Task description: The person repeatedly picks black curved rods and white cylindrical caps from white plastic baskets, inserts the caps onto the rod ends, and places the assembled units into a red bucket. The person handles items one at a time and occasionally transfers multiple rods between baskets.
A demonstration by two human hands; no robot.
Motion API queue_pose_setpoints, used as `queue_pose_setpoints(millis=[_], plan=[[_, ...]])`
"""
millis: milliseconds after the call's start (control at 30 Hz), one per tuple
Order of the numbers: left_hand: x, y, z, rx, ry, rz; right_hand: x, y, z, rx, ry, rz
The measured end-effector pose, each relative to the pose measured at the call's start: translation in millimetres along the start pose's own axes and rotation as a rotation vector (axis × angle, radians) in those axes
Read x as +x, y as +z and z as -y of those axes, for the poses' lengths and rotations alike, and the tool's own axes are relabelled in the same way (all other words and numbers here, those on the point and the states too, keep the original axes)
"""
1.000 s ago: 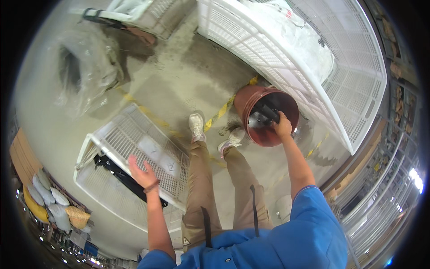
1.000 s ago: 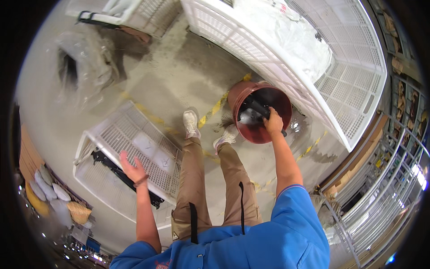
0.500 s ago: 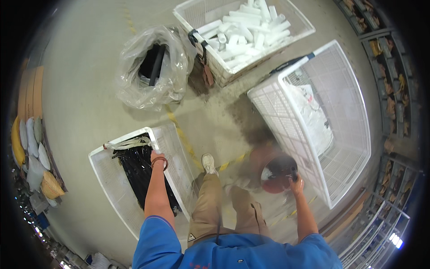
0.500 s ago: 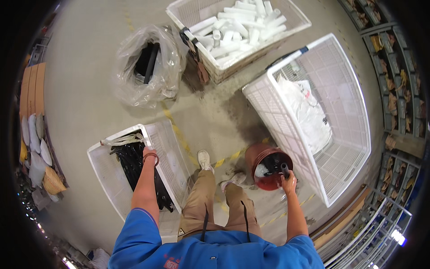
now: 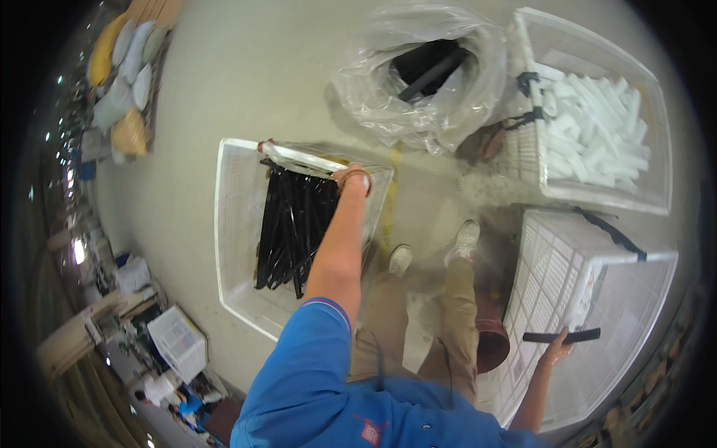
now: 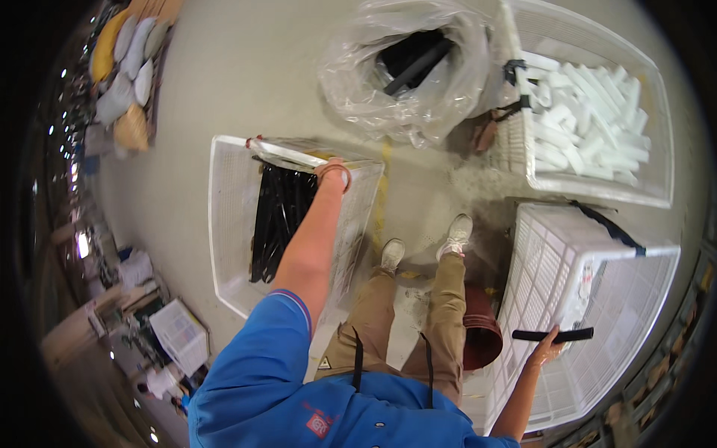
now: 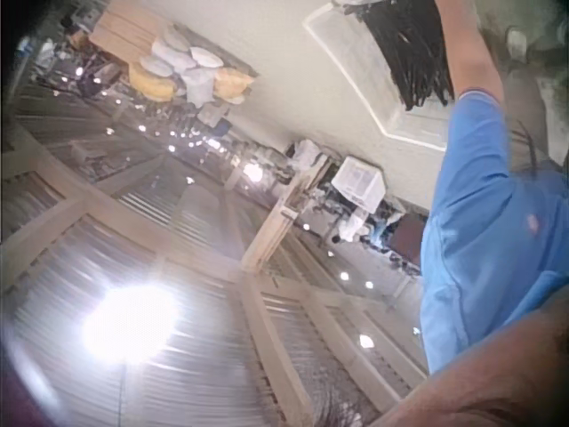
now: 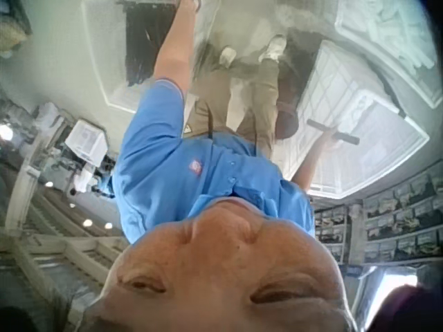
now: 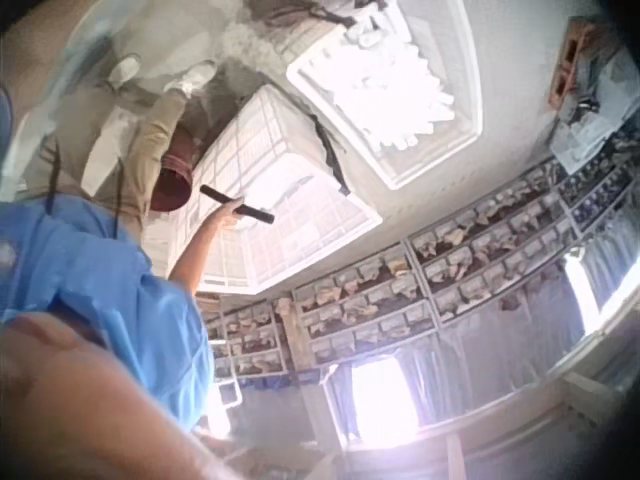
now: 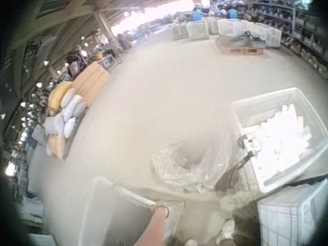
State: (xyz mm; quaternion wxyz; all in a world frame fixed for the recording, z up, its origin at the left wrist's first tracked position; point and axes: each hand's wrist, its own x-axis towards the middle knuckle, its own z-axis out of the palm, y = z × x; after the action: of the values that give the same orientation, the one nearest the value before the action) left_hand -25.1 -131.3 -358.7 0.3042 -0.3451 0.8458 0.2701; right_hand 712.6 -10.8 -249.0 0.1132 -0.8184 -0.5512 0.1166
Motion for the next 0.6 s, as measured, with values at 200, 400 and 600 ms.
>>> queue_pose_setpoints(millis=[200,400,600], plan=[[-49,10,48,0.007,0.220,-0.074,12,11,18,-0.169,0.012,-0.048],[-135,49,157,0.204,0.214,-0.011,19,9,22,-0.055,0.127,0.000],[-133,50,237,-0.002,0.480,0.405,31,18,10,-0.154,0.219,-0.072]])
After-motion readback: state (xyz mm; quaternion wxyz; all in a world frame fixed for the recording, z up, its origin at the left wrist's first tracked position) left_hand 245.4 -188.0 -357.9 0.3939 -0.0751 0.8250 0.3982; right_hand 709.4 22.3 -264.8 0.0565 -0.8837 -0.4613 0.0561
